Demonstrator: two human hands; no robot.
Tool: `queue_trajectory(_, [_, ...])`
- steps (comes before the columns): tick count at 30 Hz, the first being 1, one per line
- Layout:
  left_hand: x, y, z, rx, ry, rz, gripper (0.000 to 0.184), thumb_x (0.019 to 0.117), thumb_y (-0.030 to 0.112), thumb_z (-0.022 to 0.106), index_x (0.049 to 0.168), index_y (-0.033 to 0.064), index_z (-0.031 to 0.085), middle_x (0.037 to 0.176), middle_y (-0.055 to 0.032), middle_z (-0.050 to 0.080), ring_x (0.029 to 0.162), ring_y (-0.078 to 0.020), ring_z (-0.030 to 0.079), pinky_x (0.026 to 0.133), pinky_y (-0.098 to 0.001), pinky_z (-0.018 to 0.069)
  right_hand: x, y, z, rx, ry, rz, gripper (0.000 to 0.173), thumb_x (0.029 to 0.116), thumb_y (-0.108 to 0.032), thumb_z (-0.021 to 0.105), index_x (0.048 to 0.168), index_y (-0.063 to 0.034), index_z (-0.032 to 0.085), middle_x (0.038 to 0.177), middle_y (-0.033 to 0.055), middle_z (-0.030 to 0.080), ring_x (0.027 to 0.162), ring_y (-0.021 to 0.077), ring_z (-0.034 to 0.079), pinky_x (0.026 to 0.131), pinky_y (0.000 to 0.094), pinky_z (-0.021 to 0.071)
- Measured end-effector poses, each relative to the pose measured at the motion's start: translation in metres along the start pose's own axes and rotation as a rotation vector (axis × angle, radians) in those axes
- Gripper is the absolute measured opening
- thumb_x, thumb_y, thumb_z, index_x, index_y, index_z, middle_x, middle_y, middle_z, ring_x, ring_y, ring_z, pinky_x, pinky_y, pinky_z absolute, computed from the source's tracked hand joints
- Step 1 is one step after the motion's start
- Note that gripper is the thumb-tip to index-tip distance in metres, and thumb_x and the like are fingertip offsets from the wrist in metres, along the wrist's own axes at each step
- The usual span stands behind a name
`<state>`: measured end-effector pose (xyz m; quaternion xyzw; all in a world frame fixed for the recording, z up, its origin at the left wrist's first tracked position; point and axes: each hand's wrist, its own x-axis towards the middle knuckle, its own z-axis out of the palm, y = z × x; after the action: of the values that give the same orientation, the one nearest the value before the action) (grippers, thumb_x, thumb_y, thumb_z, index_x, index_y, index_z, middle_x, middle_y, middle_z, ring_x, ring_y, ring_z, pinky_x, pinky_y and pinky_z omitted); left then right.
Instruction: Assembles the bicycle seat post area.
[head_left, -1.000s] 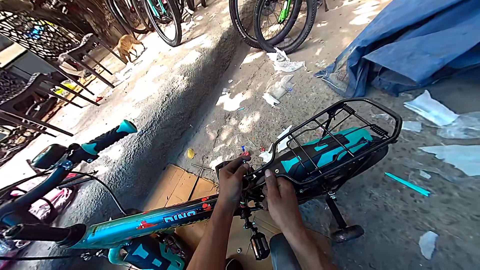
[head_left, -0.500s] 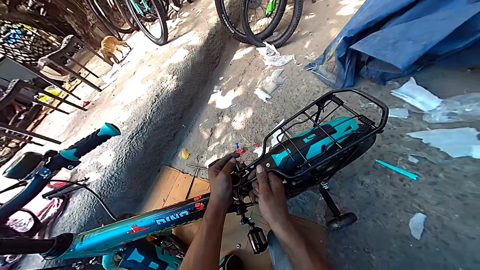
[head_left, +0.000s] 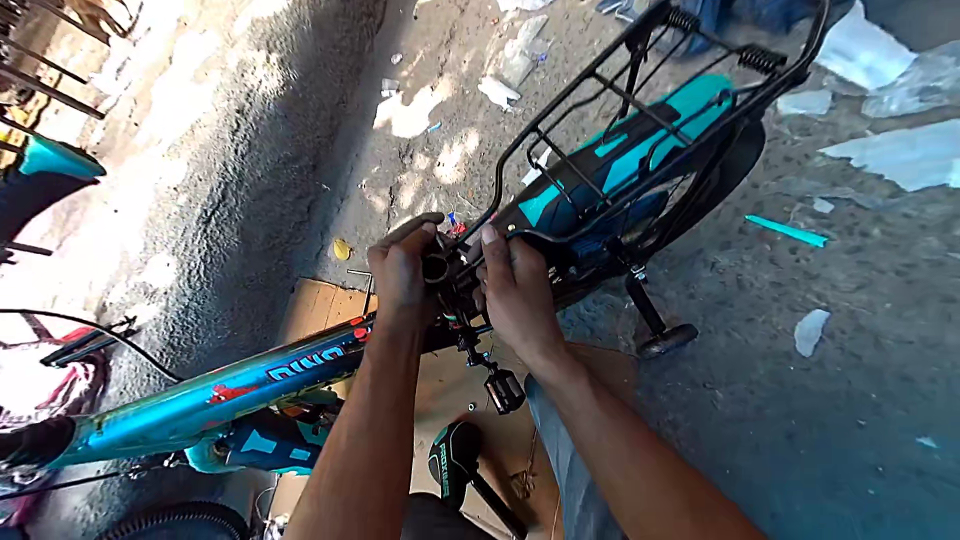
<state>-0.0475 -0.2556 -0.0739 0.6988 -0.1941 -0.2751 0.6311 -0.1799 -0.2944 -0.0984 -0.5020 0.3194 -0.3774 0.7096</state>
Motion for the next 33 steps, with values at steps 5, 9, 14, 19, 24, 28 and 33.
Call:
queue_trajectory(5, [0.0, 0.001, 0.001, -0.044, 0.026, -0.024, 0.022, 0.1003, 0.008, 0.055, 0.109, -0.0023, 0.072, 0.073, -0.0083, 0.069, 0.061, -0.0158, 0.067, 0.06, -0.0326, 0.0599, -0.016, -0.038, -0.025, -0.336, -0.162, 0.16, 0.045, 0.111, -0.047, 0.037, 0.095, -0.0104, 0.059, 0.066, 0.0033, 0.05, 0.051, 0.0169, 0.049, 0.046, 0.036, 0.0442])
queue_trajectory(9, [0.001, 0.002, 0.003, -0.063, 0.052, -0.01, 0.022, 0.1007, 0.007, 0.054, 0.108, -0.0023, 0.073, 0.072, -0.0083, 0.069, 0.06, -0.0166, 0.067, 0.059, -0.0327, 0.06, -0.022, -0.091, -0.08, -0.971, -0.093, -0.363, 0.033, 0.1039, -0.043, 0.054, 0.096, -0.0162, 0.073, 0.078, 0.0035, 0.066, 0.067, 0.0212, 0.064, 0.056, 0.0465, 0.0508])
queue_trajectory(14, [-0.001, 0.002, 0.003, -0.036, 0.077, -0.027, 0.021, 0.0987, 0.008, 0.056, 0.107, -0.0012, 0.073, 0.072, -0.0085, 0.069, 0.06, -0.0172, 0.066, 0.058, -0.034, 0.059, 0.048, -0.138, -0.102, -1.462, -0.351, -0.638, 0.077, 0.0818, -0.083, 0.054, 0.121, -0.0179, 0.068, 0.116, 0.0188, 0.061, 0.115, 0.0431, 0.057, 0.09, 0.0633, 0.0441])
queue_trajectory(19, [0.0, 0.004, 0.005, -0.039, 0.081, -0.069, 0.021, 0.098, 0.008, 0.058, 0.108, -0.0011, 0.073, 0.074, -0.0091, 0.07, 0.061, -0.0175, 0.067, 0.059, -0.034, 0.0593, 0.073, -0.107, -0.11, -1.623, -0.606, -0.903, 0.079, 0.0945, -0.08, 0.034, 0.104, -0.0098, 0.067, 0.101, 0.0188, 0.058, 0.1, 0.0432, 0.059, 0.077, 0.0602, 0.0428])
queue_trajectory(24, [0.0, 0.003, 0.005, -0.042, 0.088, -0.075, 0.02, 0.0969, 0.007, 0.057, 0.106, -0.002, 0.073, 0.075, -0.0112, 0.071, 0.062, -0.019, 0.069, 0.06, -0.0351, 0.0604, 0.071, -0.089, -0.114, -1.684, -0.602, -1.081, 0.054, 0.1062, -0.049, 0.041, 0.087, -0.003, 0.06, 0.1, 0.0211, 0.058, 0.095, 0.0439, 0.058, 0.073, 0.0564, 0.0413])
queue_trajectory(28, [0.0, 0.004, 0.005, -0.056, 0.1, -0.064, 0.02, 0.0966, 0.007, 0.058, 0.106, -0.0035, 0.073, 0.075, -0.0132, 0.072, 0.063, -0.0212, 0.07, 0.06, -0.0367, 0.061, 0.069, -0.081, -0.109, -1.708, -0.454, -1.074, 0.041, 0.1108, -0.025, 0.037, 0.086, 0.0021, 0.056, 0.093, 0.0226, 0.056, 0.077, 0.0409, 0.059, 0.059, 0.0509, 0.0423])
queue_trajectory(33, [0.001, 0.004, 0.002, -0.083, 0.065, -0.067, 0.022, 0.1005, 0.007, 0.055, 0.111, -0.0046, 0.071, 0.076, -0.0132, 0.073, 0.064, -0.0208, 0.072, 0.062, -0.036, 0.0624, 0.066, -0.069, -0.106, -1.608, -0.312, -1.079, 0.046, 0.1127, -0.029, 0.036, 0.086, 0.0031, 0.056, 0.086, 0.0223, 0.055, 0.055, 0.0374, 0.054, 0.046, 0.0478, 0.0392])
